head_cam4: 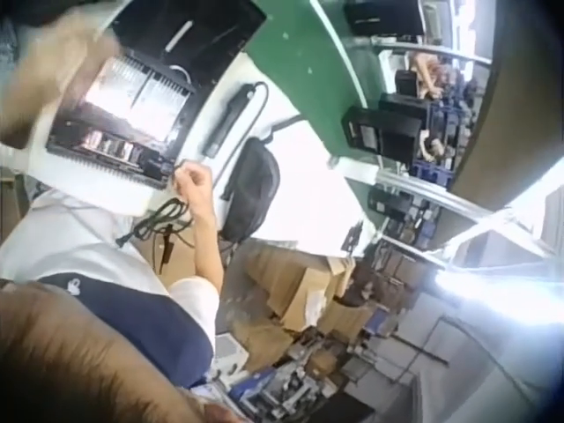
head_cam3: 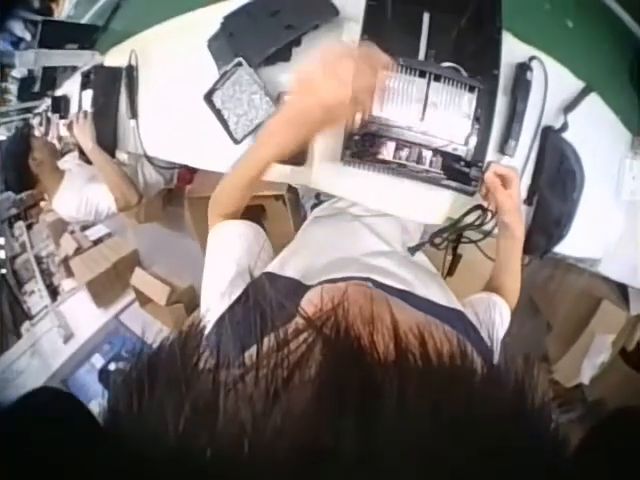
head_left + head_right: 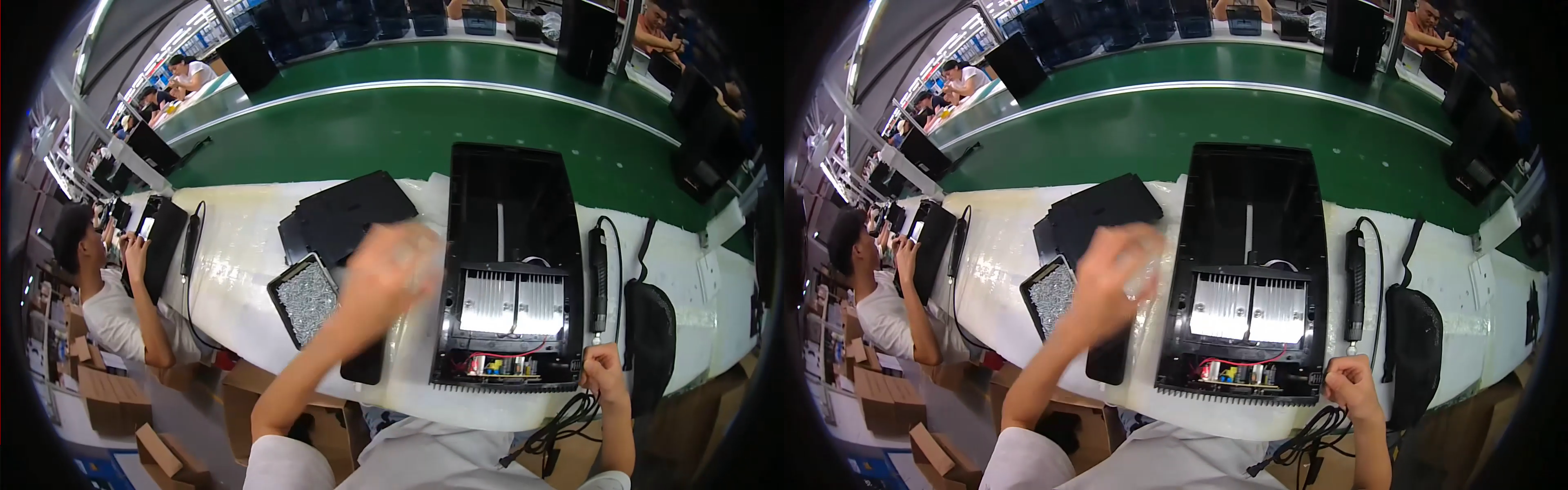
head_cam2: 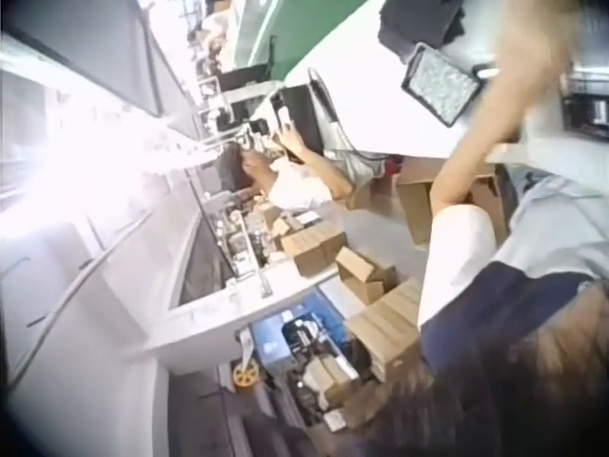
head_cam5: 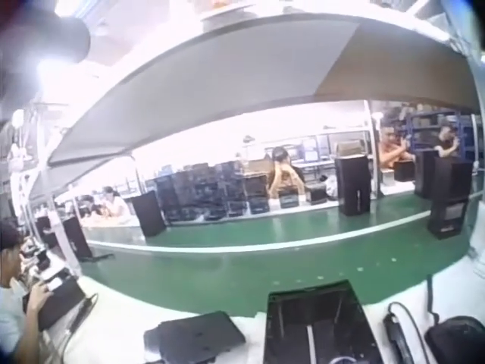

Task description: Assembling internal components and using an electric screwdriver to secure parts of an electronic device on a manufacturing line.

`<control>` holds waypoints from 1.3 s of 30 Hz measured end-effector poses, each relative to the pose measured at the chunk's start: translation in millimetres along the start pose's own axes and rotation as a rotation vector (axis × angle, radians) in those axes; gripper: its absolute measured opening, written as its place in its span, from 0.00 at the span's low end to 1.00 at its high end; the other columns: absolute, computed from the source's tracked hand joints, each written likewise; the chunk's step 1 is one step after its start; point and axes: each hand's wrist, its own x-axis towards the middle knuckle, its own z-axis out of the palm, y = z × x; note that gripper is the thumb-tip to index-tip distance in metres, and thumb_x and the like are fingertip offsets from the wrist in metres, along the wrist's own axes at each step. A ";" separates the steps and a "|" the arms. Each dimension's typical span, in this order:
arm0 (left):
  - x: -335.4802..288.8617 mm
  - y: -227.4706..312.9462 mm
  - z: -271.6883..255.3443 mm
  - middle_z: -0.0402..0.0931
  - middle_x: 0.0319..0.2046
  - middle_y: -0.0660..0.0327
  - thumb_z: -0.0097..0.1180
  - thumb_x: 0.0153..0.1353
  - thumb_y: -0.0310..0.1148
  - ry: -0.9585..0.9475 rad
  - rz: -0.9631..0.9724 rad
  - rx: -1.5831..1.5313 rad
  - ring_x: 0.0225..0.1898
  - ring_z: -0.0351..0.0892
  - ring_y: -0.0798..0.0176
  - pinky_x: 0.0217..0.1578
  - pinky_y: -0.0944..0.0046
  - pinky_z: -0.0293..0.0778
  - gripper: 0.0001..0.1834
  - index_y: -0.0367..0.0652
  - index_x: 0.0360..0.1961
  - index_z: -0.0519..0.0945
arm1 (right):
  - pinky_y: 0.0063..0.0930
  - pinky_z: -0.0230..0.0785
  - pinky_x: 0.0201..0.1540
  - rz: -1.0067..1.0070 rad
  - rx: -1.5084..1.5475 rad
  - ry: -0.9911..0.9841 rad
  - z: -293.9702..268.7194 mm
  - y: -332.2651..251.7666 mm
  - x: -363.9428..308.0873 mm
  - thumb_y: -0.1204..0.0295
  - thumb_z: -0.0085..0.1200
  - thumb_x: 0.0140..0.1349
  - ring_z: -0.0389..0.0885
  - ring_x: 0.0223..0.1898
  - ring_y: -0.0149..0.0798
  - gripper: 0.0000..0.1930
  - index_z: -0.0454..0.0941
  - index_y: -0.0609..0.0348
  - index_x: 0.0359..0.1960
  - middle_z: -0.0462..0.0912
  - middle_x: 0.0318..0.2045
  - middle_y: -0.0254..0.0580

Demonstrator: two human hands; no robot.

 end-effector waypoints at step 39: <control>-21.8 34.9 -15.1 0.68 0.62 0.46 0.51 0.57 0.22 0.175 0.169 -0.250 0.66 0.64 0.42 0.65 0.47 0.60 0.25 0.31 0.59 0.72 | 0.28 0.65 0.56 -0.646 -0.458 0.027 111.9 -140.8 143.7 0.73 0.52 0.67 0.71 0.52 0.32 0.18 0.67 0.64 0.57 0.75 0.49 0.40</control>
